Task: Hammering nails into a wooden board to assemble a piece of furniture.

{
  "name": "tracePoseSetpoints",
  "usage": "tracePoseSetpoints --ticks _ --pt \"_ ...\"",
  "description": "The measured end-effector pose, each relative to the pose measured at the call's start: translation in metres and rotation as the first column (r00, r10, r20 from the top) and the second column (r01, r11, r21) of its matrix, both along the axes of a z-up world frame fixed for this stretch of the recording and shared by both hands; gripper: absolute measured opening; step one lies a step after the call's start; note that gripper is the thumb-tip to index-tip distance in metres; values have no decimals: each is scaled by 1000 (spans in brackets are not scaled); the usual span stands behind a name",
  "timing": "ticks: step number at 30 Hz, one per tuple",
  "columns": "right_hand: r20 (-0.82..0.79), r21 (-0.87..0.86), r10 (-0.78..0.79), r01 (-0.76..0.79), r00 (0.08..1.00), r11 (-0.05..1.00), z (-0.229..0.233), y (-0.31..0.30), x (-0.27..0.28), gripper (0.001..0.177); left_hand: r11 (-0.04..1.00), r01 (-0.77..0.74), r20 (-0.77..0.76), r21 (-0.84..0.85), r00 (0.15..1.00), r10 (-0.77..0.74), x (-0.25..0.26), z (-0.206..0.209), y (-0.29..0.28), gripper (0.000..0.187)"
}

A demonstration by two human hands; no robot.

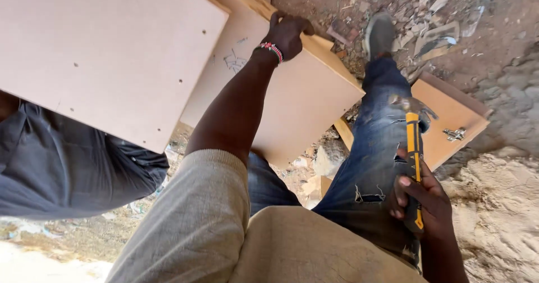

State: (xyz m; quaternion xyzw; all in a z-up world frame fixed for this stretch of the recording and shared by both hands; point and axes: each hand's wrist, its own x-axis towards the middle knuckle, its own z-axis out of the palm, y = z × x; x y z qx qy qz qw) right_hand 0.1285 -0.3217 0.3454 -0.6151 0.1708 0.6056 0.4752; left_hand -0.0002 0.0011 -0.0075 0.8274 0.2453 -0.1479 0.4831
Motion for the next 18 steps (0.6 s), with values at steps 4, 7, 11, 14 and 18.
tracePoseSetpoints --ticks 4,7,11,14,18 --pt "-86 -88 -327 319 941 944 -93 -30 -26 21 993 -33 62 109 998 26 1 -20 -8 58" --pt "-209 -88 -350 338 913 937 -183 -11 -34 11 962 -117 199 246 978 68 -10 -29 -8 47" --pt "-203 -237 -324 275 924 932 -220 -22 -27 23 956 -240 302 167 936 183 -15 1 -21 33" --pt "-173 -178 -343 313 923 933 -228 -24 -19 16 843 -494 525 211 785 329 -23 69 -27 23" --pt "-102 -176 -387 366 916 914 -233 -14 -36 19 604 -684 449 409 728 519 -78 66 -34 18"
